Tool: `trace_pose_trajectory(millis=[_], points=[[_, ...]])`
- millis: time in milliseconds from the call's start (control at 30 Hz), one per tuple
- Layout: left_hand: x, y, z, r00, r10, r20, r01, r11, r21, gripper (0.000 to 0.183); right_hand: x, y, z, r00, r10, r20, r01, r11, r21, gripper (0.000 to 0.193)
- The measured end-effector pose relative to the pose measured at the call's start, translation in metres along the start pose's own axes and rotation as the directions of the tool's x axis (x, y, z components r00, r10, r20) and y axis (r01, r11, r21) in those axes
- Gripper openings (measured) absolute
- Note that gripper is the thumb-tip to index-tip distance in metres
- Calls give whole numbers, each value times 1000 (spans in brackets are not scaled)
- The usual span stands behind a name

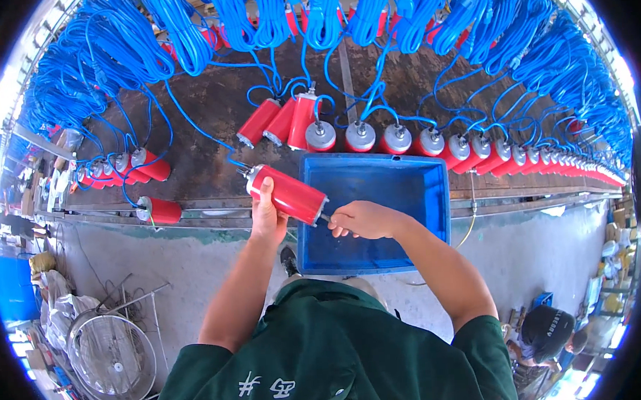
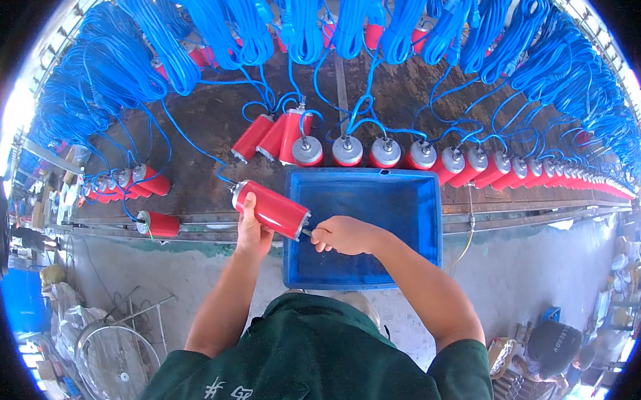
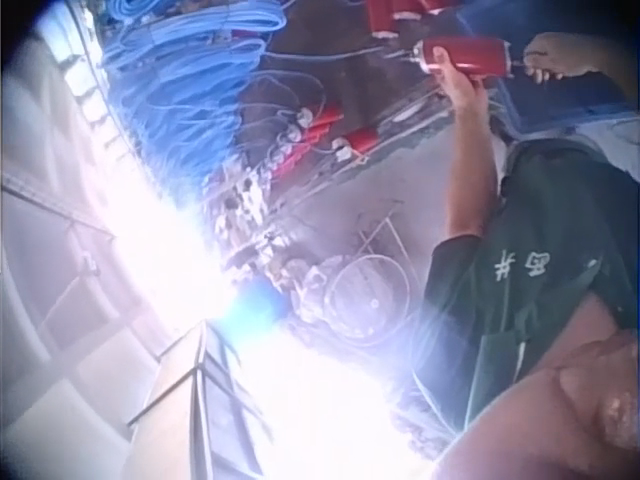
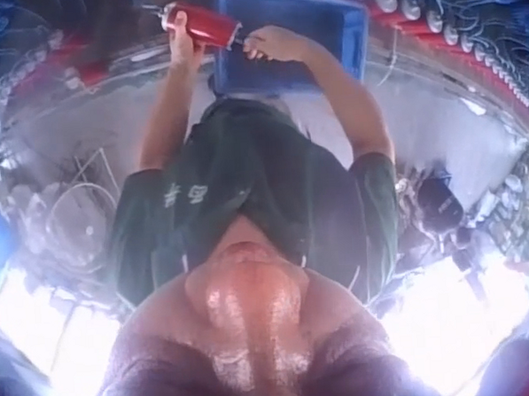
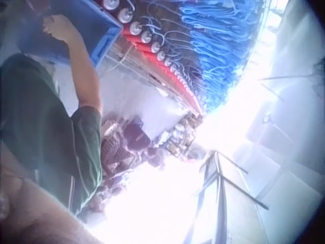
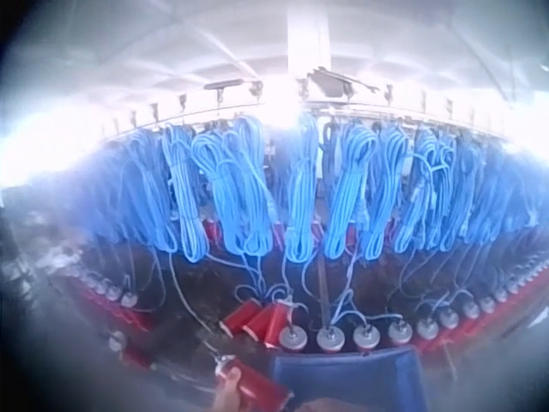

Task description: The person assembles industrial components by tightening a nut with a wrench, dipping the red cylindrical component into a blue bin of liquid, and then reattaching it to the assembly line.

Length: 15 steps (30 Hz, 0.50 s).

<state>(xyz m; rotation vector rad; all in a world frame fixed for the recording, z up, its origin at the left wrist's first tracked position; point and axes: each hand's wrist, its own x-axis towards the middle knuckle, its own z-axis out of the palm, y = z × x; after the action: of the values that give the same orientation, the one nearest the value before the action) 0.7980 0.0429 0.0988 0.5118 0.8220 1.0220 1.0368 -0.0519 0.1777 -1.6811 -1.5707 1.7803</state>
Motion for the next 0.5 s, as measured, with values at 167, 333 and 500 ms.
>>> trace_pose_trajectory(millis=[167, 333, 500], points=[[-3, -2, 12, 999, 35, -31, -37, 997, -65, 43, 0, -4, 1, 996, -19, -87, 9, 993, -115, 26], [-4, -4, 13, 999, 8, -35, -9, 999, -52, 42, 3, -2, 11, 996, 69, -57, -68, 998, 19, 33], [-2, -3, 11, 1000, 8, -22, -9, 1000, -27, 41, -2, 2, -7, 981, 146, 129, -169, 967, 191, 39]])
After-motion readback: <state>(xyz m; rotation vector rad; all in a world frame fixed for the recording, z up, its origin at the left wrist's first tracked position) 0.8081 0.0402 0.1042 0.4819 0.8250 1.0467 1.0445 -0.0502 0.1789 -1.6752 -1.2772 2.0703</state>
